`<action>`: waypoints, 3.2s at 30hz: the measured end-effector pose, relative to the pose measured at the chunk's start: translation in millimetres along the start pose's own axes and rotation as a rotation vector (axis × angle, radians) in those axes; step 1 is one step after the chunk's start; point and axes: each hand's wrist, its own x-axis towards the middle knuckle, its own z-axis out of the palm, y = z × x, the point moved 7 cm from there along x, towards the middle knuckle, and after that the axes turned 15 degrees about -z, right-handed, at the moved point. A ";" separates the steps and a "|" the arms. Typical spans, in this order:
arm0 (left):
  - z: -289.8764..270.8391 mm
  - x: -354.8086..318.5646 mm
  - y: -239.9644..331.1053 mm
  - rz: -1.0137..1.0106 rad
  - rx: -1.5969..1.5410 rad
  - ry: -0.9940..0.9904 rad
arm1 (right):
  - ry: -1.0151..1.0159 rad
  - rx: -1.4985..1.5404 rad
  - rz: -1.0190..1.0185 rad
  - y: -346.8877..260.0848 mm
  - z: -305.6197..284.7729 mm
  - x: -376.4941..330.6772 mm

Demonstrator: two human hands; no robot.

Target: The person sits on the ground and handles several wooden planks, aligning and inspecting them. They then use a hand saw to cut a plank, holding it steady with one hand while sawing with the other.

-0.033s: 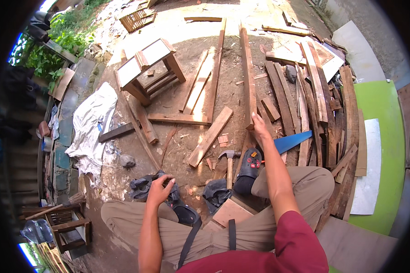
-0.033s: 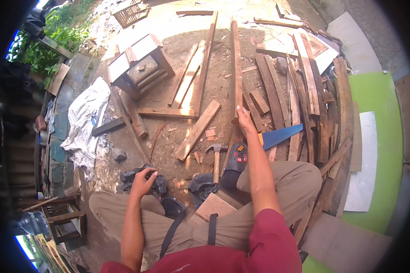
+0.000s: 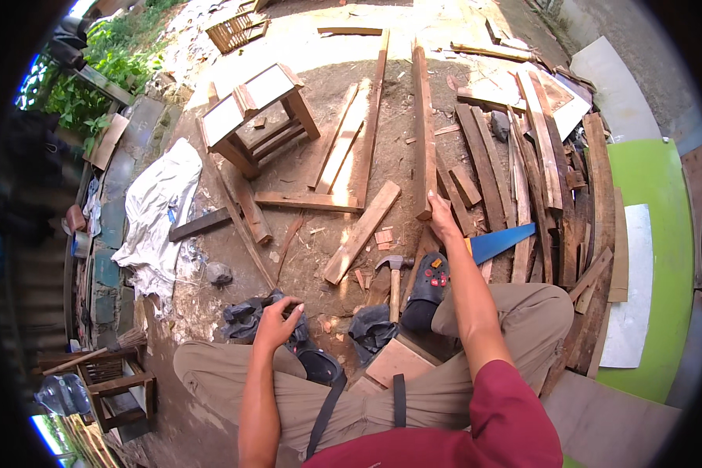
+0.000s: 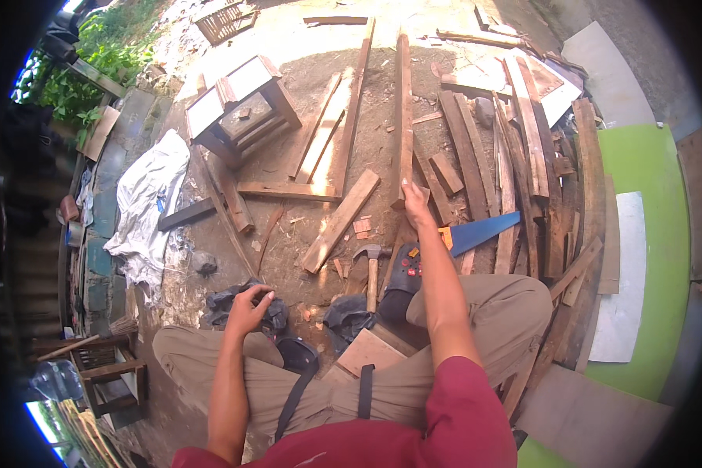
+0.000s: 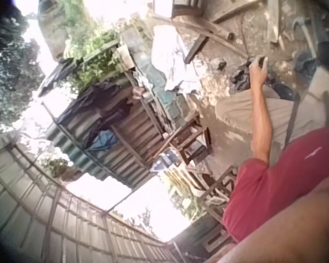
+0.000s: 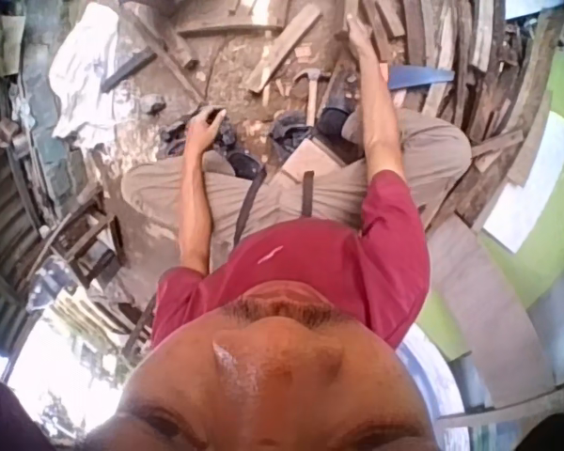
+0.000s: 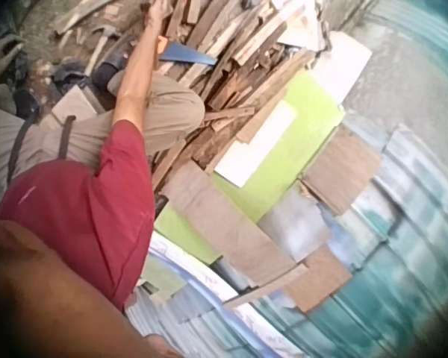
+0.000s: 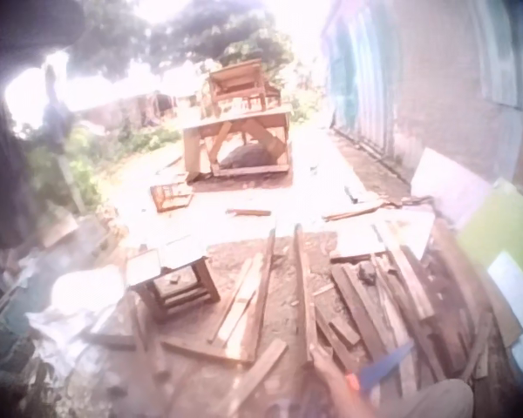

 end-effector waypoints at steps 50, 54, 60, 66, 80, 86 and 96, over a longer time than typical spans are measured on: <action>173.1 124.0 -173.8 -0.638 0.556 -0.432 | 0.130 -0.822 0.053 -24.9 102.1 -181.8; 160.6 108.2 -217.3 -0.666 0.695 -0.471 | 0.128 -0.831 0.106 -46.8 132.4 -182.4; 105.7 101.1 -149.5 -0.351 0.267 -0.228 | 0.139 -0.809 0.148 -18.4 141.3 -184.7; 30.1 88.2 4.1 -0.144 0.309 -0.308 | 0.195 -0.863 0.305 -8.9 96.5 -187.4; -82.0 48.3 340.1 0.441 0.683 -0.018 | 0.230 -0.725 0.124 -35.1 119.3 -157.9; -33.5 95.9 305.0 0.290 0.998 -0.189 | 0.167 -0.707 0.212 -19.1 111.3 -172.6; 23.8 245.9 55.3 0.098 0.815 -0.067 | 0.058 -0.881 0.326 -10.5 107.4 -182.8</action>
